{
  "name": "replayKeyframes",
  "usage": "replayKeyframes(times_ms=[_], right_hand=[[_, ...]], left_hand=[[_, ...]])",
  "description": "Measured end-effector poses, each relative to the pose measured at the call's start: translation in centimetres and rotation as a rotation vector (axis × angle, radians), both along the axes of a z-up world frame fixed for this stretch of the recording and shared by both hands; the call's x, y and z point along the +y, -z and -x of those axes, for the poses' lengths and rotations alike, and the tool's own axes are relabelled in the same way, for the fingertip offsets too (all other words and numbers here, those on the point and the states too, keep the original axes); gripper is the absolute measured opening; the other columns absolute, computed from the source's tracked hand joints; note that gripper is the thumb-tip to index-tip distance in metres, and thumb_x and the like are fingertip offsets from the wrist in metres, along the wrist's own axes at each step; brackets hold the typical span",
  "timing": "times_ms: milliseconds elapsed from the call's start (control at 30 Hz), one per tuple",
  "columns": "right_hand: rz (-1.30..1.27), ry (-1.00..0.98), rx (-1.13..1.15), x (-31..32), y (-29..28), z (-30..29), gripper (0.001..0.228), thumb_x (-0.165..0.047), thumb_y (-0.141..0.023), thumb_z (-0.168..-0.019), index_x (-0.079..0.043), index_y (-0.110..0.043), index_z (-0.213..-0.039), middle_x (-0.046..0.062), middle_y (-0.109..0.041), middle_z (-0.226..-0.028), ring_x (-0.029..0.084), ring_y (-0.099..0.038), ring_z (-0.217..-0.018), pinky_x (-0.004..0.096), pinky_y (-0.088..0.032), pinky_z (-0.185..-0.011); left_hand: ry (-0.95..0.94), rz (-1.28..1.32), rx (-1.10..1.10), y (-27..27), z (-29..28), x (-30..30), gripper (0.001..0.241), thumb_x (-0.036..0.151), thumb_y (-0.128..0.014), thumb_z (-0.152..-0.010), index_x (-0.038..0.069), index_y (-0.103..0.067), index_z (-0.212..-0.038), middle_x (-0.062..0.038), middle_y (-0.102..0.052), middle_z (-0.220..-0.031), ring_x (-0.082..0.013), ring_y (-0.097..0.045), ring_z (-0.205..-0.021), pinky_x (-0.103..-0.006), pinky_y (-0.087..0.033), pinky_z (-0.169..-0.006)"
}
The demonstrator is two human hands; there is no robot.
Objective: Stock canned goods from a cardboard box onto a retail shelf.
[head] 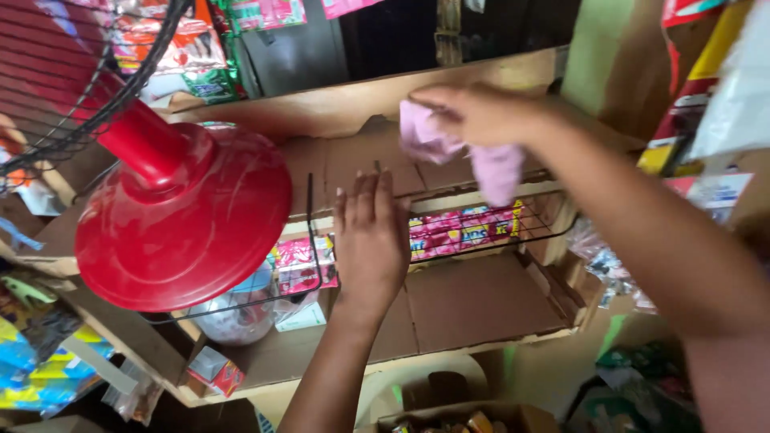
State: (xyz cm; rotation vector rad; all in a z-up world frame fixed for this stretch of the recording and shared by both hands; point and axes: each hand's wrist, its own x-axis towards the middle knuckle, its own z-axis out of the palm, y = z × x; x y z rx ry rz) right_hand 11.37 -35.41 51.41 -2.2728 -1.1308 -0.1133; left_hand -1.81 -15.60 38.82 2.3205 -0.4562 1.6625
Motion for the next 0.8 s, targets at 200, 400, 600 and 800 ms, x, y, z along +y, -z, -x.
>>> replayKeyframes(times_ms=[200, 400, 600, 800], right_hand=[[0.081, -0.155, -0.762, 0.5, 7.9, -5.9, 0.04, -0.035, -0.056, -0.109, -0.021, -0.069, -0.144, 0.018, -0.061, -0.141, 0.035, -0.063, -0.116, 0.049, -0.053, -0.097], [0.3, 0.36, -0.382, -7.4, 4.6, -9.9, 0.044, -0.037, -0.052, -0.101, -0.022, -0.055, -0.143, 0.013, -0.063, -0.138, 0.033, -0.062, -0.116, 0.048, -0.049, -0.098], [0.431, 0.818, -0.245, -12.4, 7.4, -15.5, 0.047, -0.043, -0.054, -0.101, -0.019, -0.051, -0.141, 0.022, -0.056, -0.14, 0.043, -0.056, -0.121, 0.056, -0.043, -0.096], [0.822, 1.137, -0.263, -12.7, 6.8, -9.7, 0.032, -0.028, -0.06, -0.096, -0.015, -0.081, -0.117, 0.016, -0.078, -0.122, 0.037, -0.075, -0.106, 0.059, -0.05, -0.097]], left_hand=[[-0.131, -0.1, -0.057, 2.4, -2.6, -0.8, 0.039, 0.022, -0.06, -0.102, -0.005, -0.061, -0.129, -0.027, -0.063, -0.134, -0.0414, -0.058, -0.131, -0.0549, -0.04, -0.114], [-0.139, -0.101, -0.044, 2.1, -2.4, -0.5, 0.036, 0.016, -0.06, -0.099, -0.006, -0.065, -0.128, -0.026, -0.065, -0.133, -0.0401, -0.059, -0.129, -0.0528, -0.042, -0.114], [-0.071, -0.082, -0.029, 2.2, -2.4, -0.2, 0.035, 0.018, -0.061, -0.102, -0.003, -0.066, -0.128, -0.023, -0.066, -0.132, -0.0358, -0.059, -0.132, -0.0522, -0.041, -0.114], [-0.136, -0.098, -0.017, 2.4, -2.8, -0.4, 0.037, 0.019, -0.06, -0.104, -0.004, -0.065, -0.132, -0.024, -0.065, -0.134, -0.0376, -0.058, -0.132, -0.0509, -0.04, -0.117]])
